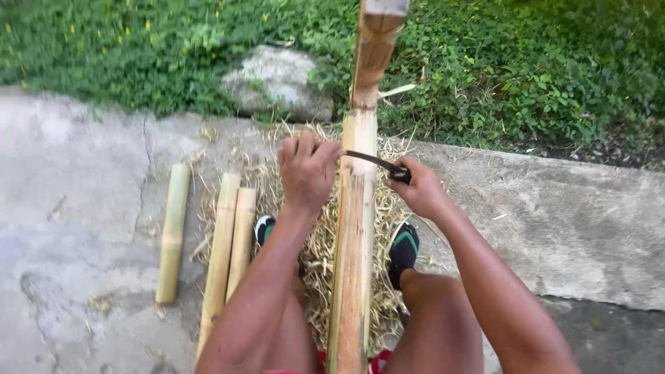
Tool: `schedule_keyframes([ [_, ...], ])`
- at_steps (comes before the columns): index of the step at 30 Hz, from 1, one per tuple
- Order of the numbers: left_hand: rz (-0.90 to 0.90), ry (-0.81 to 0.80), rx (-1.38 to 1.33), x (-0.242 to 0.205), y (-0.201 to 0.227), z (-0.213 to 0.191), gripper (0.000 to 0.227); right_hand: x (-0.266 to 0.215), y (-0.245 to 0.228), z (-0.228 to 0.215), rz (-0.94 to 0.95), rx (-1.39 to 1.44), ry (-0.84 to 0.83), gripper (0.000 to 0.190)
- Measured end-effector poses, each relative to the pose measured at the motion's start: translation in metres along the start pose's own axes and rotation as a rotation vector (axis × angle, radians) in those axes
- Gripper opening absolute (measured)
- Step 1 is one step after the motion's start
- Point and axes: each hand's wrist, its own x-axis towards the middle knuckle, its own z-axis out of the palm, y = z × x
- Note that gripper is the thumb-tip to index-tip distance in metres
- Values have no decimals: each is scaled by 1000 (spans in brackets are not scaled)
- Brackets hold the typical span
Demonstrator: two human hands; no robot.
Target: Stripping outer layers and nodes from a bamboo pole using a curved blade.
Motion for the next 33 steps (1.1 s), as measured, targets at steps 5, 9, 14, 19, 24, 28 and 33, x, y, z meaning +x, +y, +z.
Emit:
schedule_keyframes([
  [5, -409, -176, -475, 0, -17, 46, 18, 29, 18, 6, -326, -250, 403, 15],
  [9, -736, -122, -748, -9, -19, 77, 18, 50, 22, 13, -557, -481, 486, 24],
  [14, -1121, 75, -1232, -15, -19, 114, 13, 68, 33, 11, -534, -586, 430, 23],
  [19, -1246, -54, -1244, -10, -29, 124, 16, 78, 24, 7, -409, -562, 358, 12],
  [24, -1257, -126, -1221, 1, -33, 130, 23, 99, 21, 1, -489, -666, 472, 11],
  [28, -1219, -139, -1214, 10, -37, 138, 23, 107, 29, 0, -440, -666, 412, 8],
  [33, -1234, -175, -1078, 43, -35, 145, 23, 130, 22, -1, -244, -605, 371, 13],
])
